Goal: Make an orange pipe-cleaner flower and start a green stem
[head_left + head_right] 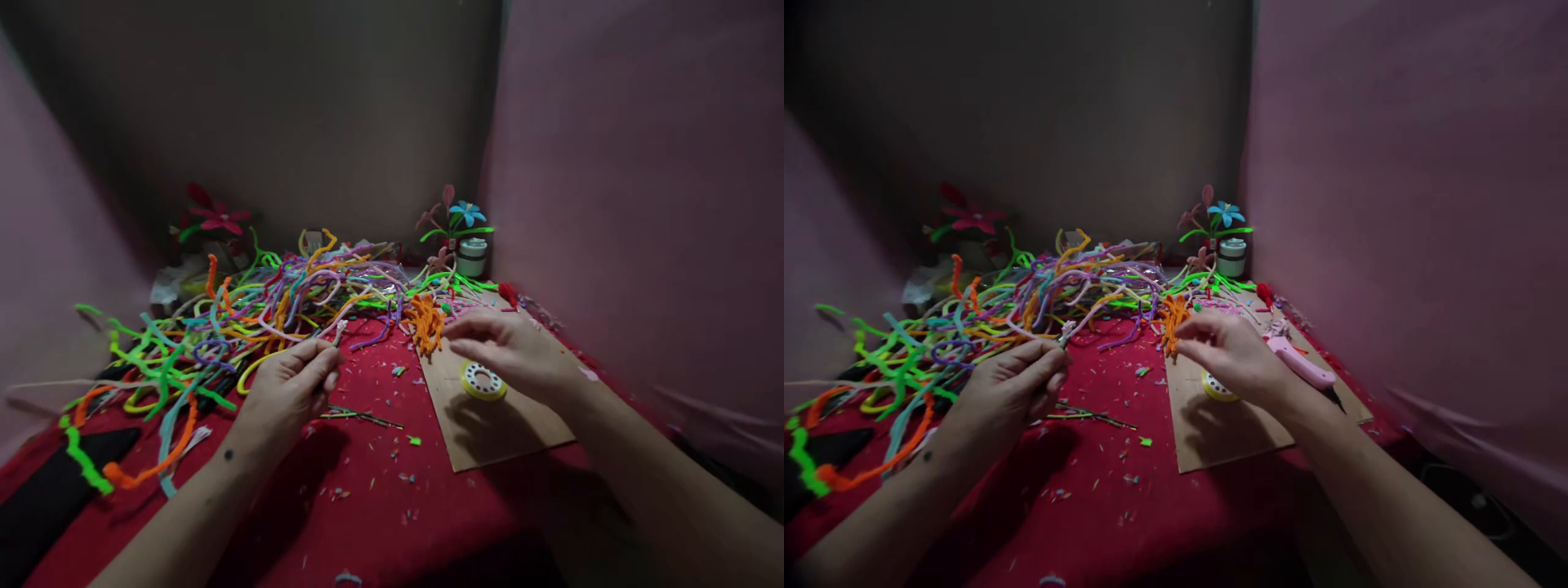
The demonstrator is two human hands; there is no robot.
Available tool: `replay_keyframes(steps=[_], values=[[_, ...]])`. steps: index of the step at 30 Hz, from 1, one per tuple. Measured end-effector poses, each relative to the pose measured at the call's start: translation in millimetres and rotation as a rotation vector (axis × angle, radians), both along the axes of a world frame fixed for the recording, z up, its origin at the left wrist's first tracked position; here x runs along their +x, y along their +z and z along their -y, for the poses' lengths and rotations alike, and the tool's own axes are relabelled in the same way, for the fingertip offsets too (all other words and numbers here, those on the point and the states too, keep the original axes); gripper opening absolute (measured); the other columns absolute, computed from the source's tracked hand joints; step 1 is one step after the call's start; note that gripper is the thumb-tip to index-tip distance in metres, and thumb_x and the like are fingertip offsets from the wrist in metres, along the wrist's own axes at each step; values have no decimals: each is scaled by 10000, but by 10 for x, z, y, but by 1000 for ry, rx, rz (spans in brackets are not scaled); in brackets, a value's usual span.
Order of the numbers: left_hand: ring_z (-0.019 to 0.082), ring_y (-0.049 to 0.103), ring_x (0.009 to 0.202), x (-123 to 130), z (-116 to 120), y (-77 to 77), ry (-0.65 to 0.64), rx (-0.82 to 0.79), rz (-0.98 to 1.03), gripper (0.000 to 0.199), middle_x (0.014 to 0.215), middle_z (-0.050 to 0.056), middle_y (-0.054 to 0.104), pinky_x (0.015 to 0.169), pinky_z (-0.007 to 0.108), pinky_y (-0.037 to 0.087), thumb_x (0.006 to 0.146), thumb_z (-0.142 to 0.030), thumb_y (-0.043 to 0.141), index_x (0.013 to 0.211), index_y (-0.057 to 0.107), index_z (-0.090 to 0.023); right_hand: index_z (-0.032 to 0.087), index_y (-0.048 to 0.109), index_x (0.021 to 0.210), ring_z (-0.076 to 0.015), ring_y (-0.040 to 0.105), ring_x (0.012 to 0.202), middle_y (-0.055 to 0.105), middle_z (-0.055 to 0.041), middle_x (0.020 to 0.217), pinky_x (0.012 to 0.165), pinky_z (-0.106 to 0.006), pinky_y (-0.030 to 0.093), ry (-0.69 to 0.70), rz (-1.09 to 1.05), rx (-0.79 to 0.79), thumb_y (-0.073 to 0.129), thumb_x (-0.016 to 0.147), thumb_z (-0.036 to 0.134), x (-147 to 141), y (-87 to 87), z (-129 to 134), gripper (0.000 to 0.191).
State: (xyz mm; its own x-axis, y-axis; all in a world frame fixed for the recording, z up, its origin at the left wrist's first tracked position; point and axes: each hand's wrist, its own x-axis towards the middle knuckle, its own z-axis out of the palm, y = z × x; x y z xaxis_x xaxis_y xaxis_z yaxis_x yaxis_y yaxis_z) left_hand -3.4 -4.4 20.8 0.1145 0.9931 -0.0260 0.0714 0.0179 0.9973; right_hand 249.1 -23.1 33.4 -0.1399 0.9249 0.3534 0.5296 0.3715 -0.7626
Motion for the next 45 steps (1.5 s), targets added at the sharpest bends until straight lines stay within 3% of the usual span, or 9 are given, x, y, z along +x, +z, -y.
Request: replay_keyframes(steps=[4, 9, 14, 21, 24, 28, 32, 38, 45], values=[[23, 310, 372, 28, 19, -34, -50, 3, -5, 259, 486, -62, 446, 358, 129, 246, 718, -364, 628, 625, 500, -158, 296, 515, 1234, -272, 466, 1131, 560, -78, 1208, 943, -456, 374, -19, 480, 93, 625, 729, 256, 320, -332, 237, 519], [21, 304, 355, 42, 11, -65, -96, 9, -46, 296, 477, -68, 423, 343, 133, 224, 745, -380, 603, 601, 474, -157, 264, 432, 1304, -287, 412, 1205, 509, -99, 1272, 988, -484, 339, -83, 639, 13, 530, 799, 226, 272, -447, 335, 516], [18, 313, 349, 24, -18, -96, -118, -17, -2, 295, 500, -66, 448, 339, 132, 217, 757, -383, 597, 619, 470, -157, 286, 337, 1353, -254, 435, 1185, 500, -89, 1239, 1010, -432, 335, -77, 518, 45, 553, 788, 244, 297, -370, 368, 606], [50, 399, 374, 76, 40, -99, -262, -85, 188, 236, 473, -36, 499, 371, 152, 313, 801, -387, 557, 798, 590, -153, 308, 364, 1327, -253, 455, 1180, 495, -62, 1280, 986, -452, 365, -54, 240, 10, 572, 752, 220, 124, -241, 388, 617], [72, 486, 477, 123, 101, -76, -309, -94, 312, 211, 582, -4, 564, 433, 167, 381, 772, -348, 608, 856, 628, -155, 271, 404, 1302, -243, 484, 1143, 531, -75, 1225, 982, -437, 367, -24, 137, -29, 591, 741, 242, -37, -199, 326, 592], [78, 529, 557, 131, 139, -71, -348, -57, 376, 179, 732, 40, 626, 512, 190, 432, 794, -301, 589, 742, 641, -137, 255, 465, 1250, -238, 527, 1044, 571, -76, 1111, 920, -423, 407, 35, 92, -11, 617, 726, 291, -239, -226, 197, 547], [86, 570, 645, 102, 123, -77, -318, 16, 432, 168, 895, 68, 651, 608, 203, 474, 798, -254, 588, 722, 659, -121, 253, 467, 1258, -231, 535, 976, 567, -75, 1054, 879, -416, 424, 93, 106, 8, 629, 709, 290, -429, -237, 102, 574], [113, 615, 677, 65, 86, -39, -228, 44, 493, 156, 746, 48, 660, 692, 222, 488, 775, -226, 615, 673, 647, -111, 270, 541, 1207, -209, 516, 917, 540, -55, 969, 827, -376, 425, 145, 177, -4, 620, 710, 272, -596, -115, 61, 503], [116, 622, 663, 23, 67, 7, -201, 70, 512, 140, 742, 46, 658, 674, 223, 492, 744, -244, 648, 699, 650, -111, 301, 659, 1017, -198, 495, 817, 562, -25, 824, 729, -361, 414, 203, 52, -114, 625, 730, 292, -589, -98, 11, 289]])
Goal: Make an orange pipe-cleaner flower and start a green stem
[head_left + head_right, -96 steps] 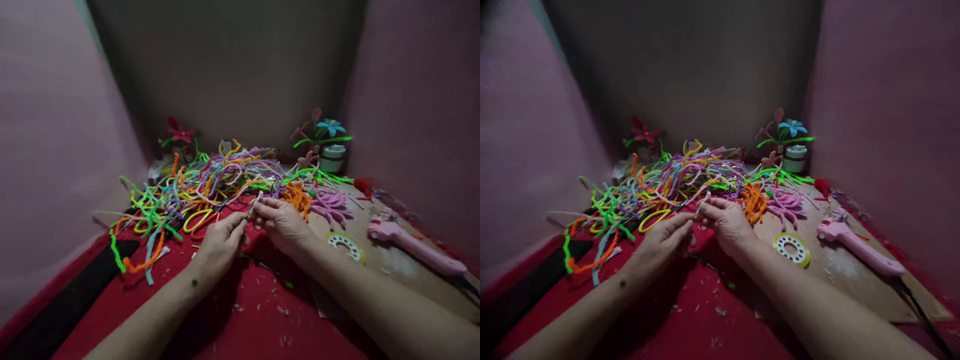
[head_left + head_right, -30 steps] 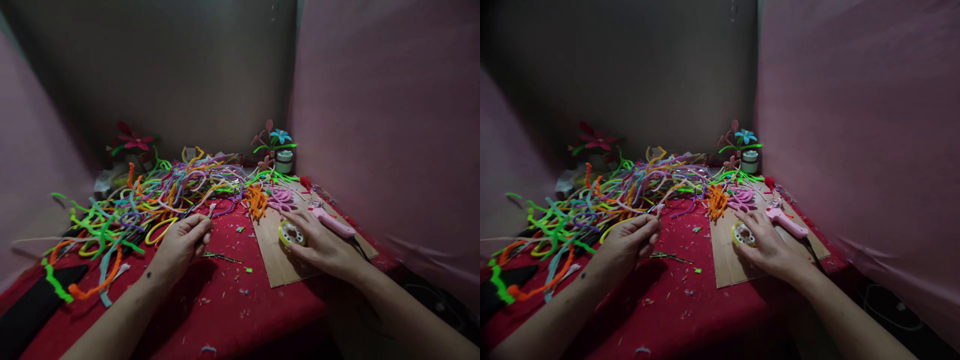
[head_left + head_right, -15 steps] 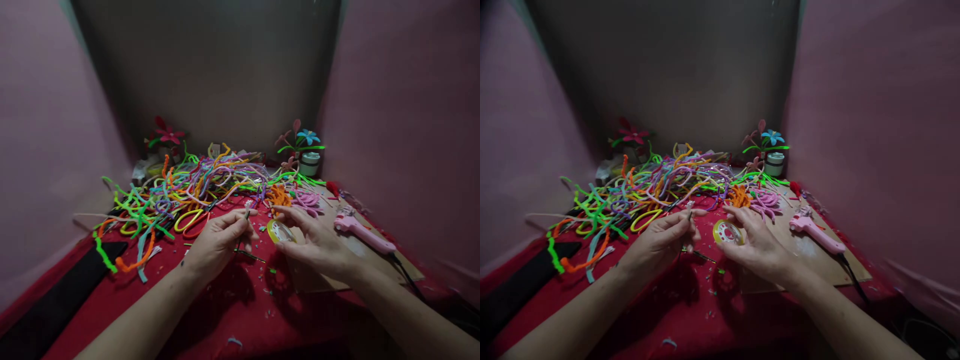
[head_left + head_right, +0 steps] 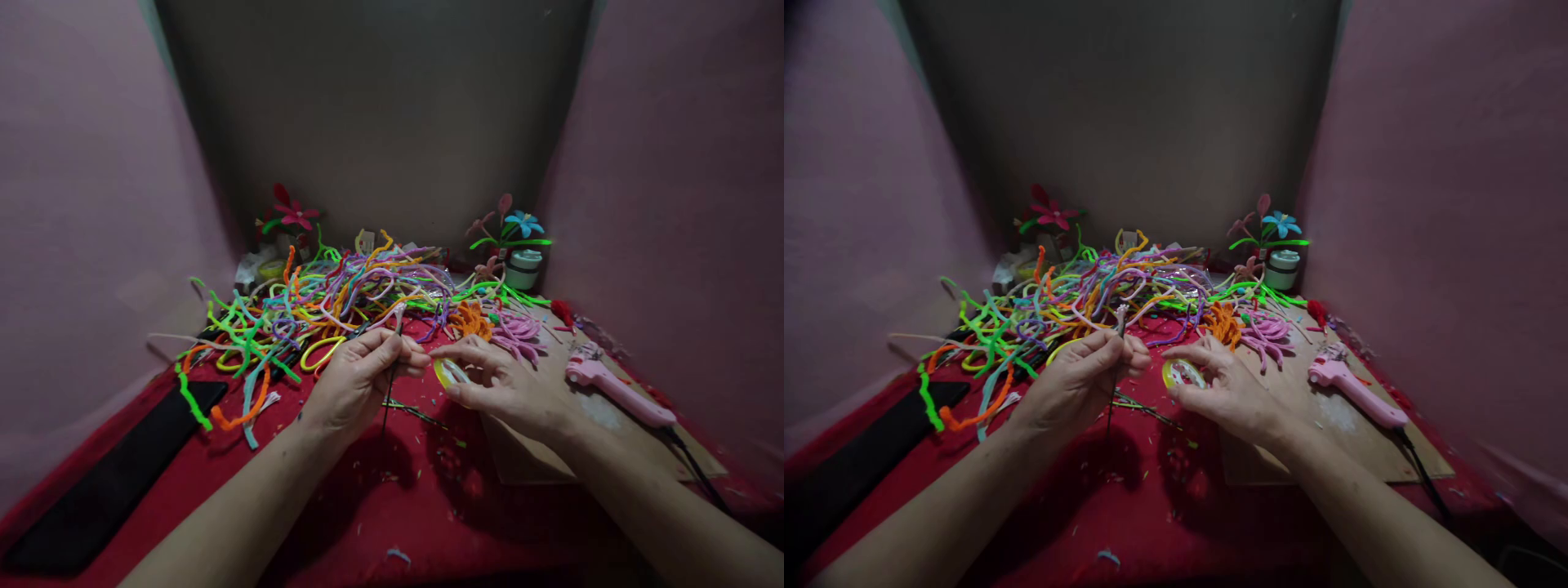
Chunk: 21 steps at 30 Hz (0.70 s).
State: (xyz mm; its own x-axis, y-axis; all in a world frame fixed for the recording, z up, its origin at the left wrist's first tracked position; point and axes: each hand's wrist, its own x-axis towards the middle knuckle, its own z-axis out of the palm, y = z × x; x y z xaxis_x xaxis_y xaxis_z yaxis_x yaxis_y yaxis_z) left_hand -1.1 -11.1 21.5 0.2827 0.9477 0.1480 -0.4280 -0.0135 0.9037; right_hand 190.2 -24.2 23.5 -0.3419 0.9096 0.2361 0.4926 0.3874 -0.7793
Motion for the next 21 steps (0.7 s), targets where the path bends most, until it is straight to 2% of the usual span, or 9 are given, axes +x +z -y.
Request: replay_keyframes(steps=[5, 9, 11, 15, 17, 21], values=[[116, 625, 659, 10, 5, -7, -23, 6, -26, 144, 720, 45, 664, 668, 218, 486, 761, -241, 628, 703, 650, -112, 285, 655, 1011, -184, 507, 839, 577, -34, 988, 733, -340, 416, 96, -95, -36, 605, 728, 228, 15, -30, 1, 293], [118, 631, 677, 27, 12, -27, -49, 9, -28, 140, 743, 57, 675, 687, 216, 483, 787, -222, 599, 726, 649, -107, 266, 665, 992, -196, 525, 909, 602, -25, 974, 822, -364, 397, 200, -207, -117, 529, 704, 136, 11, -57, -19, 344], [125, 638, 691, 41, 22, -29, -67, -1, -27, 148, 739, 61, 678, 706, 225, 486, 800, -215, 582, 723, 645, -106, 243, 682, 919, -201, 524, 958, 614, -27, 959, 871, -367, 375, 224, -310, -156, 507, 712, 140, -23, -96, -43, 290], [128, 643, 694, 63, 32, -40, -87, -29, -18, 148, 749, 65, 684, 724, 235, 494, 799, -212, 581, 711, 636, -107, 209, 664, 775, -165, 525, 761, 601, -11, 773, 738, -320, 402, 143, -448, -259, 587, 745, 293, -151, -176, -79, 117], [111, 634, 641, 61, 26, -51, -85, -44, -27, 142, 725, 62, 682, 684, 216, 500, 795, -211, 586, 717, 634, -103, 205, 653, 738, -145, 492, 689, 579, 3, 717, 679, -293, 390, 115, -440, -265, 614, 742, 352, -192, -179, -81, 152], [80, 585, 471, 37, 7, -59, -66, -106, -85, 148, 721, 63, 681, 449, 169, 460, 790, -248, 591, 755, 617, -106, 192, 621, 674, -129, 455, 645, 534, 12, 657, 643, -270, 370, 87, -378, -216, 587, 778, 355, -127, -94, -78, 197]])
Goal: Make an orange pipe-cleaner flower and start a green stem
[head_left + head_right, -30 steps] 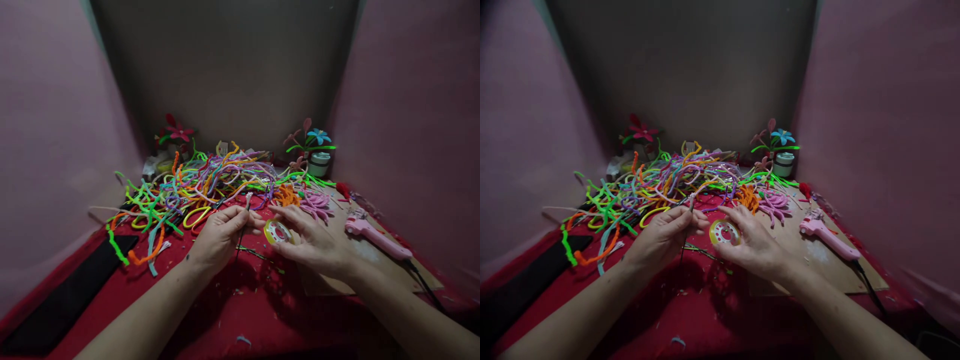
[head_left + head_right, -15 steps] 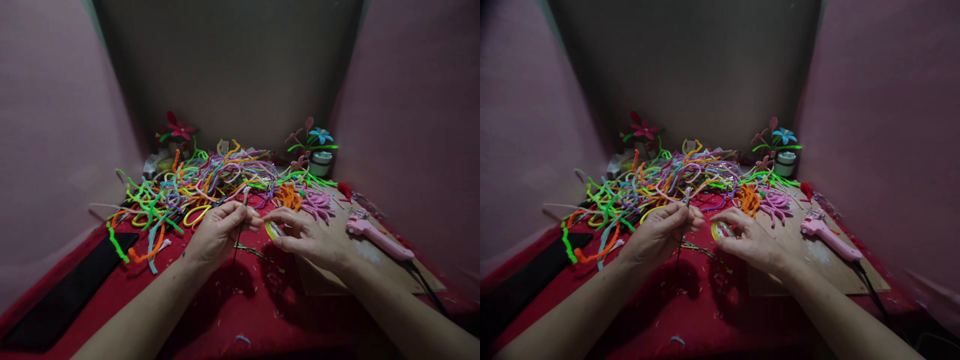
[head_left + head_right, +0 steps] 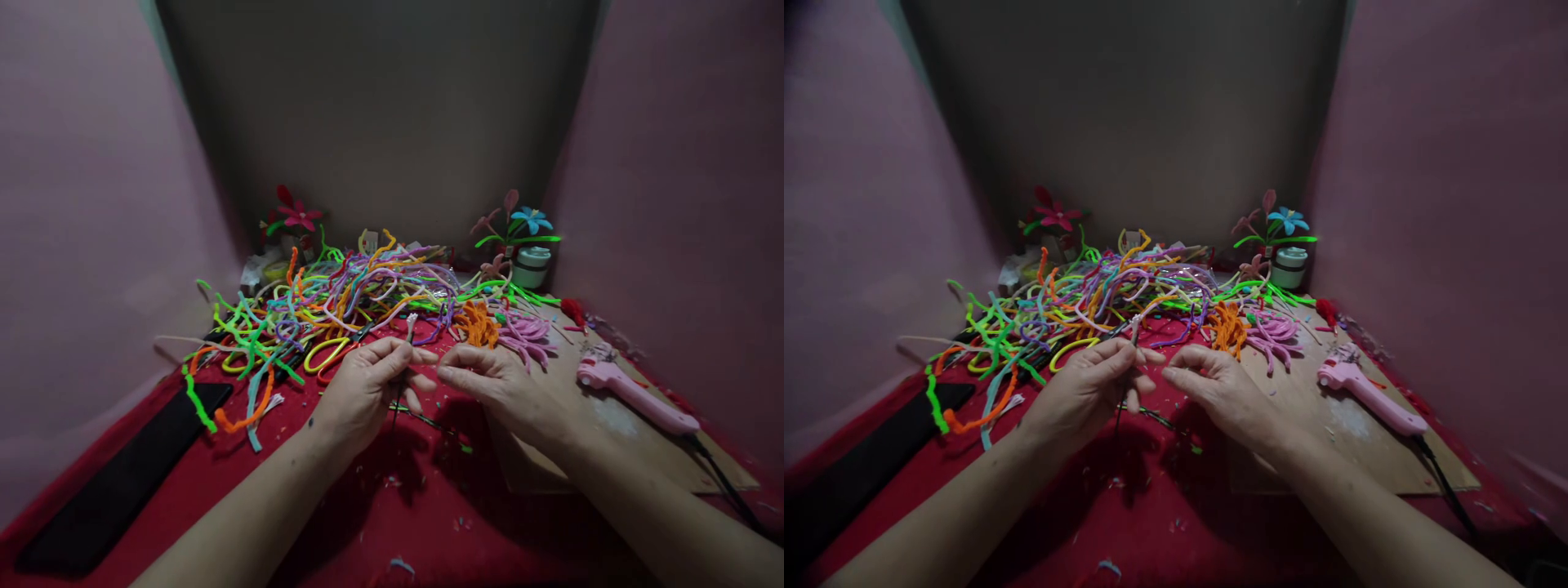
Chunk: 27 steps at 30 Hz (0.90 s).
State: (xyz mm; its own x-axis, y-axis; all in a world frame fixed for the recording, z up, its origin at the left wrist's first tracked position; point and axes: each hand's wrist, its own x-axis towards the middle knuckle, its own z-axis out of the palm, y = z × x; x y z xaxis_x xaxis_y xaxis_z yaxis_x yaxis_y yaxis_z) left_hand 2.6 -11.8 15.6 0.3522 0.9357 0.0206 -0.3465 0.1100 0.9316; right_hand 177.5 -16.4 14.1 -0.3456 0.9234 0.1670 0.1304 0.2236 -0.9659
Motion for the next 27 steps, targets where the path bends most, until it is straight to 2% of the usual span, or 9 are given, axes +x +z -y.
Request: replay_keyframes(steps=[2, 4, 6, 8, 13, 20, 27], values=[[81, 580, 443, -12, -7, 4, 43, -13, -10, 149, 774, 67, 683, 383, 167, 437, 776, -259, 605, 739, 589, -116, 187, 608, 677, -125, 450, 651, 521, 14, 664, 639, -261, 363, -13, 25, 40, 586, 783, 335, 73, 54, -4, 183], [81, 569, 414, -20, -9, 8, 65, -16, -36, 157, 705, 51, 667, 359, 162, 430, 776, -261, 602, 726, 574, -115, 188, 609, 705, -120, 452, 663, 522, 18, 684, 647, -252, 362, -12, 24, 69, 583, 789, 325, 124, 95, -11, 163], [78, 552, 387, -21, -7, 4, 37, -24, -75, 170, 601, 25, 628, 352, 158, 430, 792, -265, 583, 724, 572, -110, 192, 614, 723, -115, 457, 668, 529, 21, 696, 656, -247, 365, 1, -4, 83, 581, 794, 319, 129, 118, -22, 149], [79, 556, 400, -13, 1, -8, -4, -24, -87, 175, 593, 13, 611, 350, 158, 436, 799, -266, 572, 717, 564, -111, 194, 621, 721, -116, 469, 672, 543, 20, 697, 662, -247, 372, 25, -32, 80, 583, 794, 310, 89, 122, -36, 142], [87, 574, 434, 15, 20, -48, -77, -19, -73, 178, 622, 7, 603, 348, 163, 448, 804, -270, 562, 708, 549, -120, 185, 633, 689, -114, 482, 639, 571, 19, 659, 651, -254, 381, 24, -86, 37, 601, 773, 316, -55, 75, -93, 159], [80, 546, 380, 48, 46, -44, -146, -80, -67, 180, 572, -2, 597, 327, 161, 434, 804, -269, 554, 697, 531, -127, 174, 630, 659, -116, 485, 614, 565, 19, 623, 644, -273, 382, -21, -167, -29, 650, 708, 337, -111, 0, -131, 172], [70, 513, 324, 12, 29, -46, -252, -166, -6, 172, 538, 3, 597, 266, 130, 361, 833, -222, 508, 697, 529, -119, 195, 641, 693, -106, 492, 606, 574, 37, 641, 639, -270, 381, -32, -296, -75, 704, 658, 311, -133, -70, -130, 137]])
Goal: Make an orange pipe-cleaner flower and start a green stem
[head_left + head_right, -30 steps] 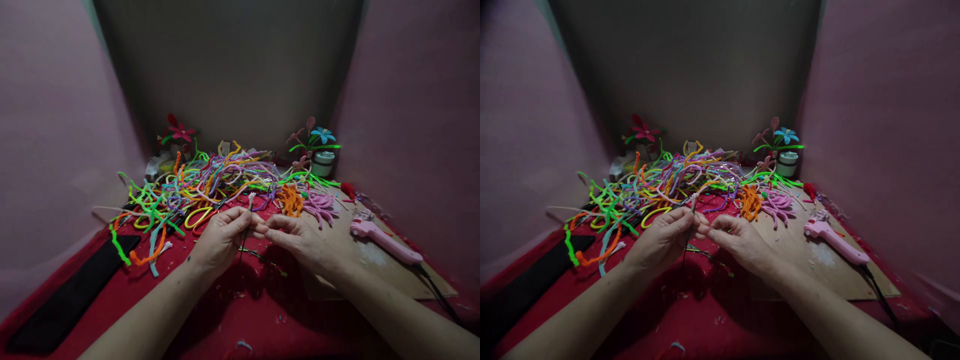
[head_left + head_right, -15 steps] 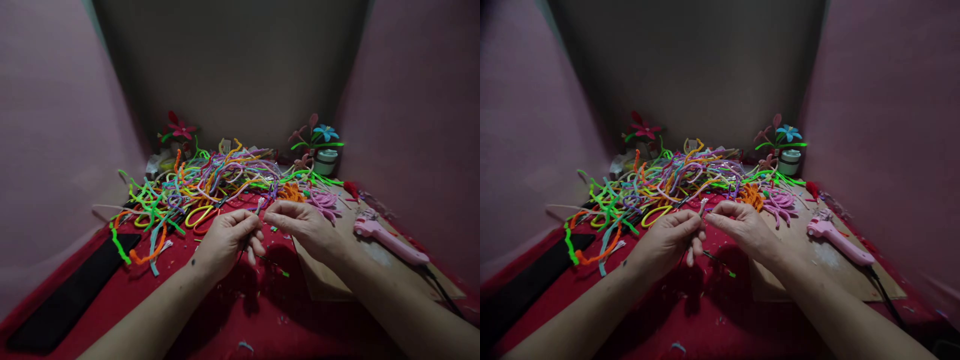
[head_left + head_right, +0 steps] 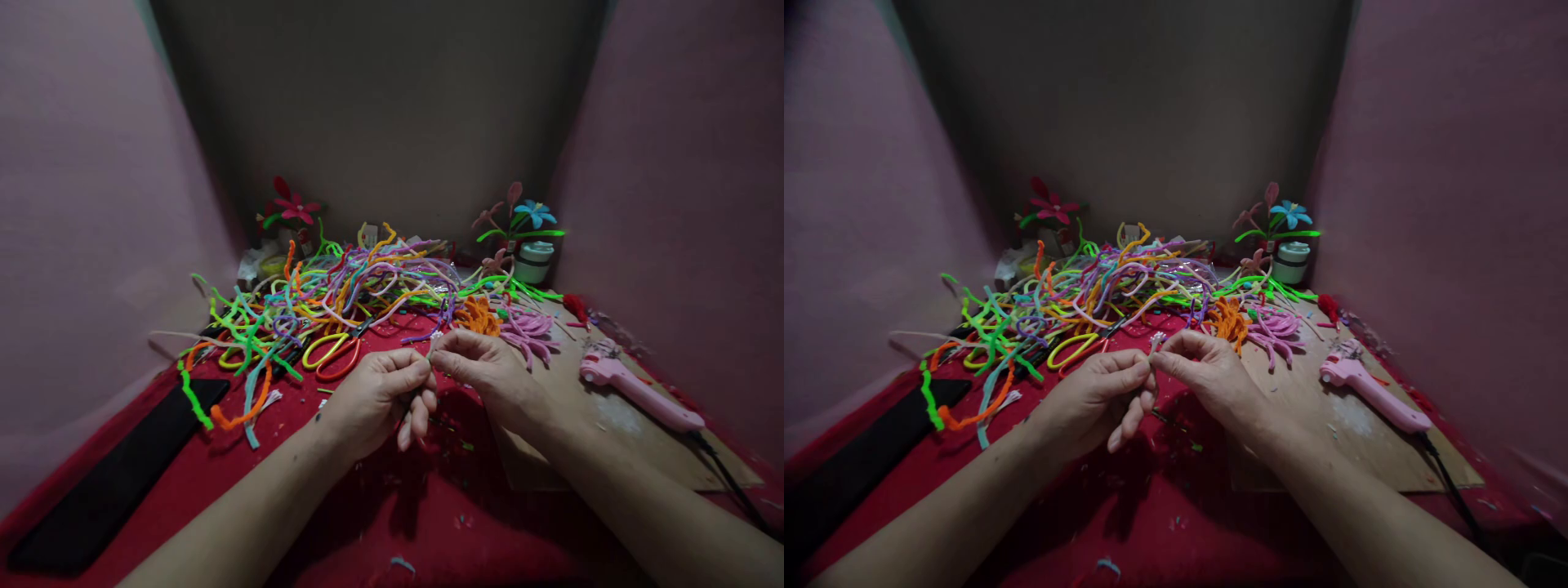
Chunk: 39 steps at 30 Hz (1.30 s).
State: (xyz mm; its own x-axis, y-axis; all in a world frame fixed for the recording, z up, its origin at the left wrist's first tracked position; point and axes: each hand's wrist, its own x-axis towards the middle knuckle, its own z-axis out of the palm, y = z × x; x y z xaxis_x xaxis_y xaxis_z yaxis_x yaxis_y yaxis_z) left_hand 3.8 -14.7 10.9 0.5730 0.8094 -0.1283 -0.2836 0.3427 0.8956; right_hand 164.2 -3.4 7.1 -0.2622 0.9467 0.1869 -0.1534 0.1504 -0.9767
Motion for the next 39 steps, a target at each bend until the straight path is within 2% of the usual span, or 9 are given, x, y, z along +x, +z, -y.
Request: replay_keyframes(steps=[5, 8, 11, 15, 20, 23, 25, 30, 39], values=[[46, 452, 265, -39, -32, -54, -153, -51, 63, 201, 542, 13, 605, 251, 124, 311, 836, -251, 503, 714, 560, -102, 207, 692, 833, -114, 527, 651, 618, 18, 697, 718, -289, 395, 123, -79, -107, 686, 704, 268, 14, -71, 21, 143], [40, 450, 269, -50, -42, -70, -222, -64, 79, 201, 556, 20, 612, 261, 119, 299, 828, -261, 515, 726, 569, -97, 192, 706, 746, -146, 550, 708, 617, -7, 706, 758, -319, 403, 194, -157, -81, 666, 721, 261, 8, -116, 40, 83], [40, 448, 274, -44, -31, -41, -219, -49, 46, 199, 557, 13, 603, 266, 124, 303, 835, -263, 500, 729, 558, -105, 201, 705, 658, -158, 544, 760, 604, -12, 753, 777, -325, 404, 154, -224, -36, 690, 689, 252, -14, -145, 49, 62], [58, 468, 312, 15, 22, 6, -45, 120, -149, 193, 539, -10, 564, 295, 148, 350, 854, -280, 461, 756, 525, -127, 218, 705, 672, -147, 527, 774, 593, 0, 762, 799, -322, 393, 10, -224, -1, 683, 697, 221, -48, -154, 57, 33], [98, 582, 555, 94, 90, -114, 494, 752, -516, 225, 751, -16, 565, 530, 225, 496, 806, -238, 547, 1008, 457, -197, 215, 695, 673, -148, 527, 784, 596, 5, 759, 798, -313, 398, -121, -220, 30, 689, 699, 239, -104, -161, 83, 36], [137, 598, 787, 89, 89, -217, 555, 1160, -695, 242, 881, 35, 582, 744, 274, 493, 835, -162, 484, 1072, 474, -206, 212, 689, 676, -151, 526, 780, 598, 3, 758, 800, -310, 397, -157, -201, 26, 685, 707, 250, -137, -172, 101, 50], [164, 582, 893, 73, 73, -248, 535, 1312, -785, 239, 938, 71, 595, 819, 294, 468, 852, -135, 439, 1074, 505, -193, 213, 680, 666, -148, 521, 766, 589, 7, 743, 803, -308, 395, -170, -210, 20, 678, 715, 248, -148, -179, 112, 61], [162, 580, 888, 43, 36, -210, 508, 1430, -860, 267, 946, 99, 610, 809, 272, 465, 860, -105, 408, 1086, 537, -165, 226, 696, 676, -151, 524, 802, 593, 4, 774, 838, -314, 383, -201, -178, 55, 660, 731, 236, -138, -171, 131, 67], [136, 606, 813, 47, 97, -19, 593, 1402, -724, 223, 870, 67, 653, 742, 235, 473, 820, -89, 489, 968, 632, -177, 244, 707, 745, -159, 539, 847, 587, -12, 832, 836, -325, 390, -259, 46, 221, 613, 786, 268, -110, -125, 176, 105]])
